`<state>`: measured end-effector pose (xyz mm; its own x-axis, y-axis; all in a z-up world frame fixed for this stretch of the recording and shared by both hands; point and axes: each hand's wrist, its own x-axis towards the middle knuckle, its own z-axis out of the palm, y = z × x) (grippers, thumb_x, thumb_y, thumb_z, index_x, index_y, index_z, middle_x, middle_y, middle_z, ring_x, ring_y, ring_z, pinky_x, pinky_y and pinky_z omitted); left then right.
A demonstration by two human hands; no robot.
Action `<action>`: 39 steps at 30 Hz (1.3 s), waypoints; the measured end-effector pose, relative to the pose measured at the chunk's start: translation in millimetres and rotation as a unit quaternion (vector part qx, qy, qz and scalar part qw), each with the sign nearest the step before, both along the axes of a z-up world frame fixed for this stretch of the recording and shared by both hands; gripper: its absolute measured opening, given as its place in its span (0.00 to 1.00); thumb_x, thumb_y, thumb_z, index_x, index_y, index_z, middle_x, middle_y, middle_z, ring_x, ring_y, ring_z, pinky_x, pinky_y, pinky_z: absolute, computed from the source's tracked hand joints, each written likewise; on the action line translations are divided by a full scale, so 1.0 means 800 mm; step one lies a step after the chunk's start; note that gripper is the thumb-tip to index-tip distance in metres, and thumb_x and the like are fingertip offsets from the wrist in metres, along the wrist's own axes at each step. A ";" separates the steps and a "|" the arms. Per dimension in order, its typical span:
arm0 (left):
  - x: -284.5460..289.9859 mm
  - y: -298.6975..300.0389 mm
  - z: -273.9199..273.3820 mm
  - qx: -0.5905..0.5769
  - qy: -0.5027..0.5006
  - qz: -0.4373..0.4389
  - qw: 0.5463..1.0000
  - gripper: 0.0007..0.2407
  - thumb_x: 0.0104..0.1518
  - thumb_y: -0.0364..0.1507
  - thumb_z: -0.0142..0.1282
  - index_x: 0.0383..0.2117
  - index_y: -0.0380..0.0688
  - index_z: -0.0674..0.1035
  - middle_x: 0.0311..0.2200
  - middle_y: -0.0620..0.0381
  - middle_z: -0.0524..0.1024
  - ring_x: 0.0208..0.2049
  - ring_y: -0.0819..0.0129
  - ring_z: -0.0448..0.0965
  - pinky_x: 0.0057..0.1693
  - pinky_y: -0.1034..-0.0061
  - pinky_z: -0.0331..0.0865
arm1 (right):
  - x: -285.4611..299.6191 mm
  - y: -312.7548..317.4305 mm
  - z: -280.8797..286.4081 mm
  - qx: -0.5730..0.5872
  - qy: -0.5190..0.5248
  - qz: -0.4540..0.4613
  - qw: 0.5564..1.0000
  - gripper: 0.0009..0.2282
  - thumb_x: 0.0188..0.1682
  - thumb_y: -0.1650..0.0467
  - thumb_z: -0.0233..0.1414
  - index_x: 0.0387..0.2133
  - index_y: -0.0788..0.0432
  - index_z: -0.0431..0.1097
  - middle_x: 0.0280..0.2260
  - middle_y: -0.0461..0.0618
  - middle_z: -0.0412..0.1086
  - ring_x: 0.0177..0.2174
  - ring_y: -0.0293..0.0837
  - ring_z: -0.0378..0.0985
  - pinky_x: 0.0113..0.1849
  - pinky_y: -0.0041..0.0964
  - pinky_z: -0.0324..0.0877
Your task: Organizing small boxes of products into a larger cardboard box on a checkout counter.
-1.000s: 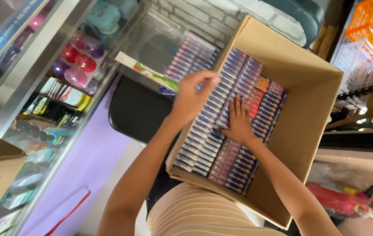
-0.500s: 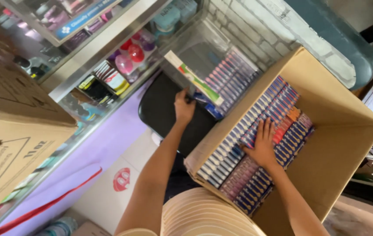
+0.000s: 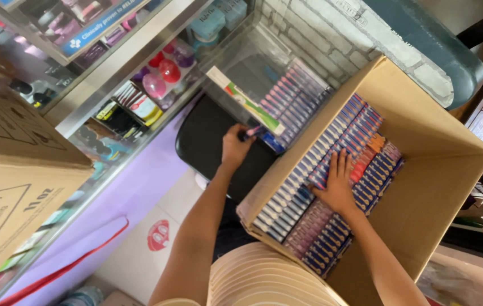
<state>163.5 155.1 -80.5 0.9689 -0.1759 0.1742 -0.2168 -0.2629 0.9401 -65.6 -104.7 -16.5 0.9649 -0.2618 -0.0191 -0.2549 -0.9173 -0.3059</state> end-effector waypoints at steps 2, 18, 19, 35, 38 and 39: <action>-0.005 0.009 0.017 -0.002 0.014 0.007 1.000 0.12 0.43 0.23 0.70 0.31 0.37 0.78 0.33 0.47 0.78 0.36 0.50 0.80 0.45 0.63 0.74 | -0.001 -0.001 -0.004 -0.005 0.001 0.002 1.000 0.58 0.31 0.58 0.66 0.69 0.71 0.33 0.70 0.74 0.27 0.68 0.75 0.28 0.65 0.64 0.36; -0.028 0.065 0.152 -0.715 0.413 -0.183 0.533 0.24 0.51 0.37 0.54 0.54 0.37 0.73 0.52 0.40 0.76 0.51 0.48 0.78 0.69 0.29 0.56 | -0.005 -0.008 -0.012 -0.011 0.003 0.002 1.000 0.57 0.31 0.56 0.66 0.69 0.70 0.36 0.70 0.74 0.29 0.68 0.74 0.28 0.66 0.63 0.38; -0.028 0.063 0.188 -0.714 0.417 -0.186 0.532 0.24 0.51 0.37 0.54 0.54 0.37 0.73 0.52 0.40 0.76 0.51 0.48 0.78 0.69 0.29 0.56 | -0.004 -0.009 -0.012 -0.011 0.004 -0.002 1.000 0.57 0.31 0.56 0.66 0.69 0.70 0.36 0.70 0.74 0.29 0.68 0.74 0.28 0.66 0.63 0.38; -0.119 -0.141 0.261 -0.187 0.291 -0.553 0.758 0.20 0.66 0.47 0.48 0.44 0.40 0.76 0.32 0.59 0.71 0.30 0.73 0.73 0.37 0.77 0.71 | -0.018 -0.046 -0.078 0.062 -0.001 -0.002 0.998 0.44 0.46 0.53 0.62 0.72 0.55 0.47 0.72 0.62 0.40 0.72 0.68 0.35 0.70 0.57 0.42; -0.123 -0.175 0.210 -0.069 0.153 -0.580 0.797 0.14 0.60 0.38 0.58 0.41 0.39 0.76 0.34 0.58 0.73 0.30 0.68 0.77 0.37 0.73 0.74 | -0.042 -0.110 -0.217 0.154 -0.110 0.019 0.982 0.37 0.58 0.57 0.50 0.77 0.57 0.42 0.76 0.60 0.39 0.74 0.61 0.41 0.72 0.57 0.42; -0.123 -0.185 0.186 -0.025 0.076 -0.585 0.807 0.13 0.55 0.34 0.62 0.38 0.39 0.77 0.33 0.55 0.77 0.30 0.63 0.81 0.38 0.70 0.76 | -0.028 -0.133 -0.281 0.185 -0.145 0.027 0.972 0.35 0.62 0.58 0.46 0.79 0.58 0.40 0.77 0.59 0.39 0.75 0.59 0.43 0.73 0.57 0.42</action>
